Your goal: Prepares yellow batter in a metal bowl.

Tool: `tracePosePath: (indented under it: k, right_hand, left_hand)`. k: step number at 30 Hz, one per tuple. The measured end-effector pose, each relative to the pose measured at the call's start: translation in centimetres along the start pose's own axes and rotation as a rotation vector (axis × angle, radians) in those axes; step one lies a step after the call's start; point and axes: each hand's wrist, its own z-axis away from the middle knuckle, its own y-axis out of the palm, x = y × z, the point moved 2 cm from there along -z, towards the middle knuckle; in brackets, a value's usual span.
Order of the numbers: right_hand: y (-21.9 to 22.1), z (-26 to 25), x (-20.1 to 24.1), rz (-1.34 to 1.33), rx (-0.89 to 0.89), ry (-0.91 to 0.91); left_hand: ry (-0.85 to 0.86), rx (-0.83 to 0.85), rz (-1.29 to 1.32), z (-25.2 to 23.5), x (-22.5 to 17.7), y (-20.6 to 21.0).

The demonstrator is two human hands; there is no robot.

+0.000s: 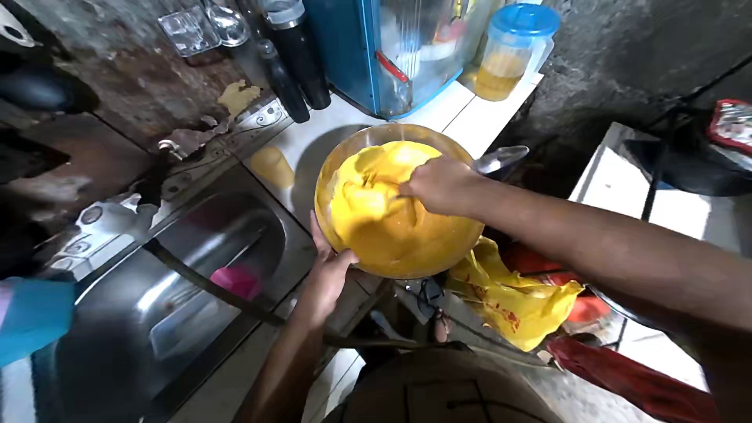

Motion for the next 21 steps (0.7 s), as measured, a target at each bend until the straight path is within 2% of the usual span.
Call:
tracePosePath:
  k: [1,2,3,4,7,10,15,17,18,21]
  right_hand:
    - [1.3,0.0,-0.4,-0.022,-0.1,-0.103]
    - [1.2,0.6,-0.8,0.008,-0.057,-0.085]
    - [0.2,1.6,-1.0,0.074,0.055,0.012]
    - [0.0,1.9,-2.2,0.15,0.026,0.072]
    - [-0.8,4.3,-5.6,0.162,-0.319,0.09]
    - [-2.2,8.1,-5.8,0.167,-0.606,0.011]
    - [-2.8,11.1,-3.6,0.272,-0.829,0.011]
    - [-1.8,10.5,-3.4,0.231,-0.776,0.047]
    - [-1.3,9.9,-3.2,0.192,-0.656,0.103]
    - [-0.1,5.7,-2.2,0.09,-0.119,0.384]
  left_hand:
    - [-0.004,-0.009,0.01,0.0,0.2,-0.3]
    - [-0.01,-0.012,0.019,0.1,0.4,-0.6]
    - [-0.019,-0.01,0.031,0.1,0.5,-0.9]
    - [-0.025,-0.009,0.035,0.0,0.5,-1.0]
    - [-0.037,-0.007,0.049,0.0,0.4,-1.0]
    - [-0.041,-0.017,0.06,0.1,0.4,-1.0]
    - [-0.067,-0.03,0.05,0.0,0.2,-0.9]
    - [-0.071,-0.03,0.046,-0.1,0.2,-0.9]
    - [-0.072,-0.032,0.043,0.0,0.1,-0.8]
    - [-0.061,-0.045,0.026,0.2,0.2,-0.5]
